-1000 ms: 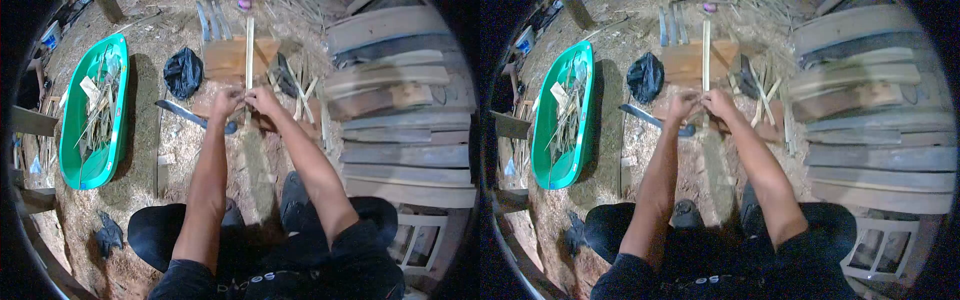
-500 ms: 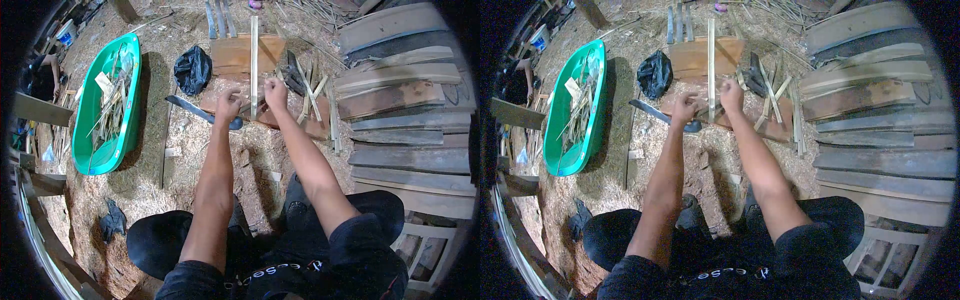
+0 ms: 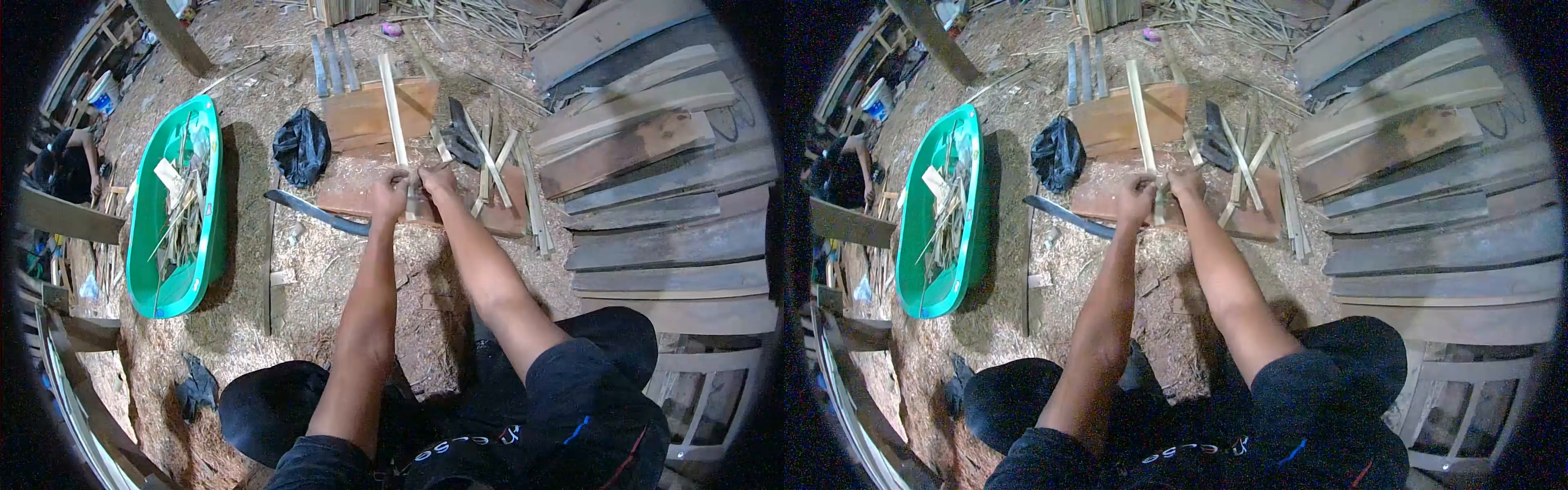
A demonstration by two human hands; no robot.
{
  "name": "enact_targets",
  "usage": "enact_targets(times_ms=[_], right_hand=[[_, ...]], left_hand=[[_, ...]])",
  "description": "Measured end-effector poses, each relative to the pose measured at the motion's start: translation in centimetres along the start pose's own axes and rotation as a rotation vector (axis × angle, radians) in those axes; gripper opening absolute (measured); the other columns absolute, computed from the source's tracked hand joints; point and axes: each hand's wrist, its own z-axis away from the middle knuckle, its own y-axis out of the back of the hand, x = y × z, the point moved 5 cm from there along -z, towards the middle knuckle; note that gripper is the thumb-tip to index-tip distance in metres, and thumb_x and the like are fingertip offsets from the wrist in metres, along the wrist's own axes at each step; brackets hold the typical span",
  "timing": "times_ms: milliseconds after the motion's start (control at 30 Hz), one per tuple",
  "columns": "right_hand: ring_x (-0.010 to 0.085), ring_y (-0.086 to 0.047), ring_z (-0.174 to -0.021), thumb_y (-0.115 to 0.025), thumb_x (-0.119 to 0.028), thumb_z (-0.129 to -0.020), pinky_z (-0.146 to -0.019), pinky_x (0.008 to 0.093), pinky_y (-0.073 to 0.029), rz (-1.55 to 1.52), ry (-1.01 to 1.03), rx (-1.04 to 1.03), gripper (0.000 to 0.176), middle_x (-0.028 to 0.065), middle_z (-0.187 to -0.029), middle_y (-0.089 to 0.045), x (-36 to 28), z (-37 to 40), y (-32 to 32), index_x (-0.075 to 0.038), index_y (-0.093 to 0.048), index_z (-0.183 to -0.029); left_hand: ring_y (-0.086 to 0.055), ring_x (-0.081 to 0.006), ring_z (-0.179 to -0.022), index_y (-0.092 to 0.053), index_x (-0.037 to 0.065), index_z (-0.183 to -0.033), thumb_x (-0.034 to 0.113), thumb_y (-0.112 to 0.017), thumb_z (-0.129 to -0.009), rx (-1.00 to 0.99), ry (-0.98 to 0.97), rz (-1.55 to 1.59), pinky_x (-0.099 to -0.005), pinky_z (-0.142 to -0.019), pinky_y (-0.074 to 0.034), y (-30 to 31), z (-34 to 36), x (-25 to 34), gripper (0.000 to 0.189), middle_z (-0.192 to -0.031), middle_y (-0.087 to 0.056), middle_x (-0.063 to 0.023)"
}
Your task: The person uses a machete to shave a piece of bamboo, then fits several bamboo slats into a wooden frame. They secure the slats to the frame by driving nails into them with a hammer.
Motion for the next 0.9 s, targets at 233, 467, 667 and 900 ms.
enact_targets(times_ms=[233, 467, 667, 900], right_hand=[[0.0417, -0.064, -0.110, -0.074, -0.037, -0.080, -0.096, 0.0432, -0.050, -0.225, -0.135, 0.052, 0.057, 0.0283, -0.113, -0.068, 5.3, -4.6, 5.0, 0.010, -0.066, -0.111], [0.0298, -0.072, -0.072, -0.069, -0.029, -0.088, -0.076, 0.0400, -0.056, 0.027, -0.023, 0.160, 0.040, 0.0185, -0.082, -0.072, 5.7, -5.2, 8.9, 0.006, -0.066, -0.107], [0.0403, -0.059, -0.117, -0.064, -0.031, -0.086, -0.098, 0.0463, -0.046, -0.113, 0.096, -0.052, 0.049, 0.0237, -0.122, -0.064, 3.0, -1.1, 5.3, -0.005, -0.059, -0.127], [0.0325, -0.063, -0.108, -0.066, -0.041, -0.085, -0.094, 0.0420, -0.047, -0.158, 0.111, -0.033, 0.053, 0.0249, -0.113, -0.067, 4.8, -2.1, 2.3, 0.005, -0.066, -0.113]], left_hand=[[-0.065, -0.0134, -0.084, -0.068, -0.004, -0.103, 0.001, -0.066, -0.090, -0.083, -0.041, 0.213, -0.0287, -0.078, -0.053, -4.5, -0.5, 5.5, 0.014, -0.091, -0.071, -0.0087], [-0.065, -0.0141, -0.090, -0.064, 0.000, -0.112, 0.004, -0.064, -0.093, -0.050, -0.021, 0.371, -0.0269, -0.076, -0.052, -5.3, -1.9, 4.1, 0.020, -0.099, -0.069, -0.0076], [-0.063, -0.0208, -0.095, -0.054, 0.006, -0.112, 0.001, -0.056, -0.096, 0.071, 0.362, 0.865, -0.0342, -0.073, -0.054, -7.1, -2.0, 6.3, 0.017, -0.103, -0.063, -0.0083], [-0.058, -0.0156, -0.082, -0.055, 0.005, -0.110, 0.003, -0.056, -0.097, 0.127, 0.115, 0.910, -0.0306, -0.068, -0.052, -7.4, -2.8, 8.4, 0.013, -0.096, -0.060, -0.0061]])
